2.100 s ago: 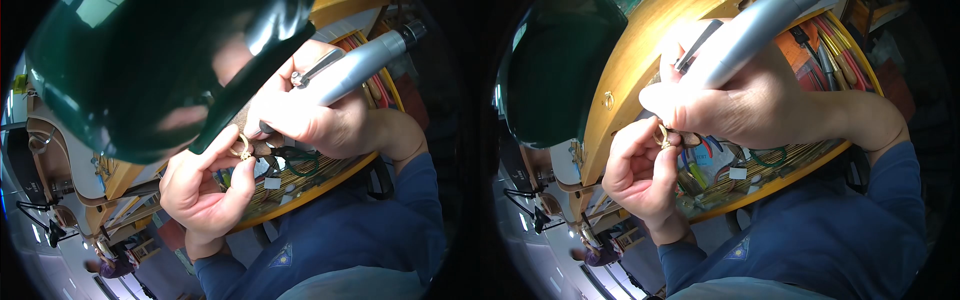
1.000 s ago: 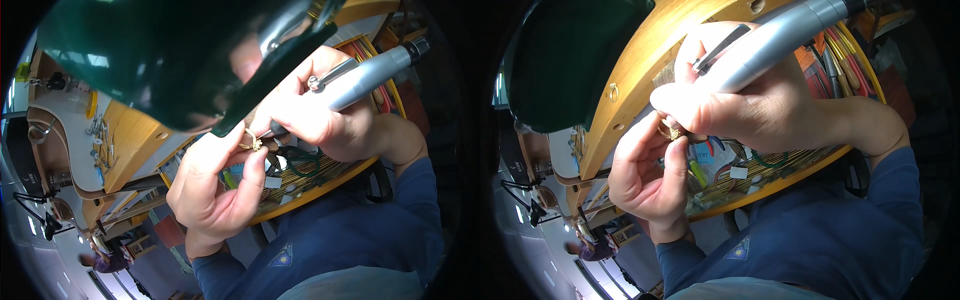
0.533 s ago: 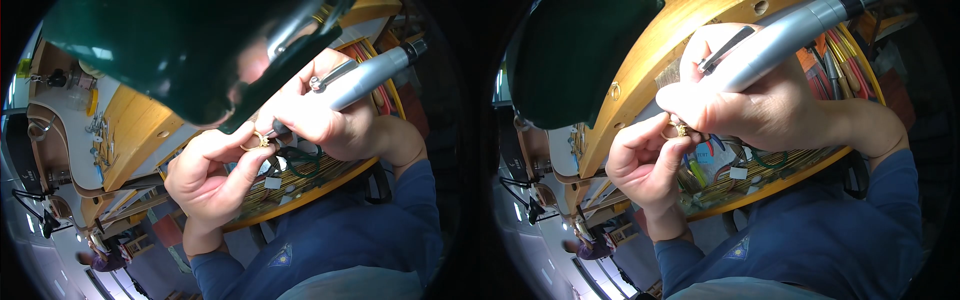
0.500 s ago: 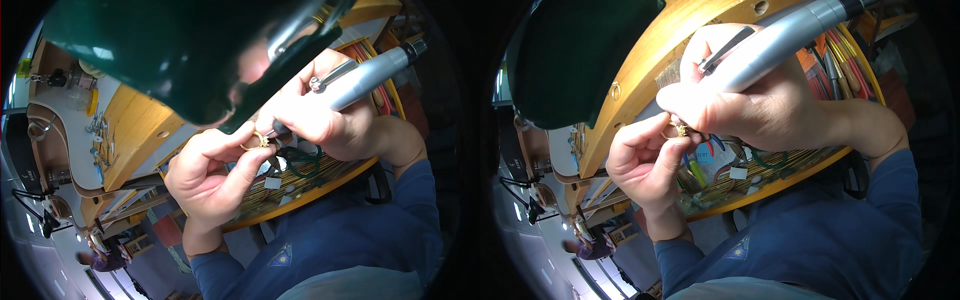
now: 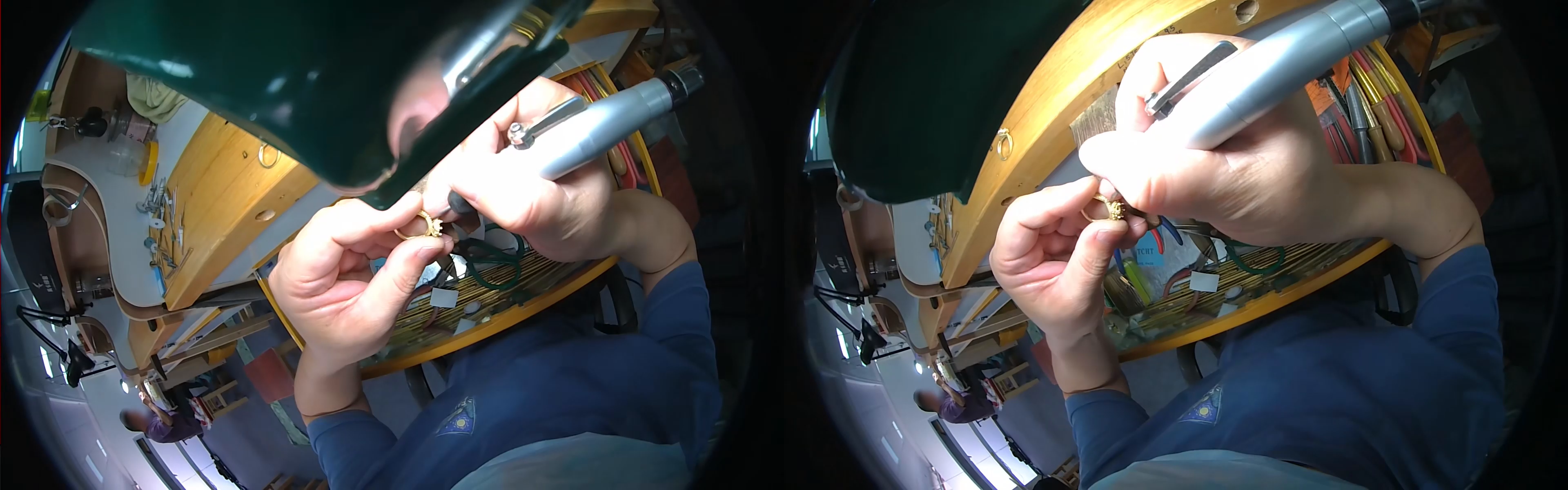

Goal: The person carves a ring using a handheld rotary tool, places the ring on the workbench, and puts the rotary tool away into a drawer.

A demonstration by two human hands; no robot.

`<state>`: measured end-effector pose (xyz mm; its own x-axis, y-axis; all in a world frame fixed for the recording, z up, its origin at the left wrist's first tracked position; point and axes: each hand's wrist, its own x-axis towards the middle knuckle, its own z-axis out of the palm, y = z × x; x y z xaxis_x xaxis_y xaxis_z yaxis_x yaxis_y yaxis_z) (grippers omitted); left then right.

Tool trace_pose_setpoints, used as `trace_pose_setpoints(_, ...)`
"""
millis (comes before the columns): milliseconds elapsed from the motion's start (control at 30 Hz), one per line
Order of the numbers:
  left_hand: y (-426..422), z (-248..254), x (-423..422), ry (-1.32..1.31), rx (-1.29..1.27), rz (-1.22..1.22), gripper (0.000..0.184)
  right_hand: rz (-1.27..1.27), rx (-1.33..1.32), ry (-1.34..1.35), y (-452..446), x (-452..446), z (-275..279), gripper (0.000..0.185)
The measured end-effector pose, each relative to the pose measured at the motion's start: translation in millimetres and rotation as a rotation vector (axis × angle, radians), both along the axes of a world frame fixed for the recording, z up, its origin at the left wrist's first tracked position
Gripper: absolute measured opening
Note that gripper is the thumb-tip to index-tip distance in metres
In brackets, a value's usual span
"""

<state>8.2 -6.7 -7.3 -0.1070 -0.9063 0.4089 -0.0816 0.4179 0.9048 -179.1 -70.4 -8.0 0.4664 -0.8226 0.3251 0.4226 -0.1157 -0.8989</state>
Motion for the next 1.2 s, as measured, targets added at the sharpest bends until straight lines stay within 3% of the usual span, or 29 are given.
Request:
trace_pose_setpoints(300,2.3,0.8,-0.3,0.071,0.043,-0.018,0.031,-0.046,-0.092,0.07,0.9,-3.8,0.7,0.018)
trace_pose_setpoints(600,-0.8,-4.1,1.7,-0.055,-0.087,0.005,0.025,-0.063,-0.18,0.009,-2.4,-2.4,-10.2,0.019)
trace_pose_setpoints(900,0.1,-0.6,-1.4,0.142,0.096,-0.04,0.023,-0.052,-0.051,-0.067,-0.2,1.2,-10.7,0.017)
trace_pose_setpoints(1033,0.8,0.0,-2.7,0.161,0.108,-0.029,0.024,-0.062,-0.067,0.076,-1.6,-1.9,-3.1,0.022)
trace_pose_setpoints(1200,1.9,-0.4,-2.6,0.152,0.106,-0.016,0.023,-0.052,-0.182,-0.067,-6.2,0.4,-20.7,0.021)
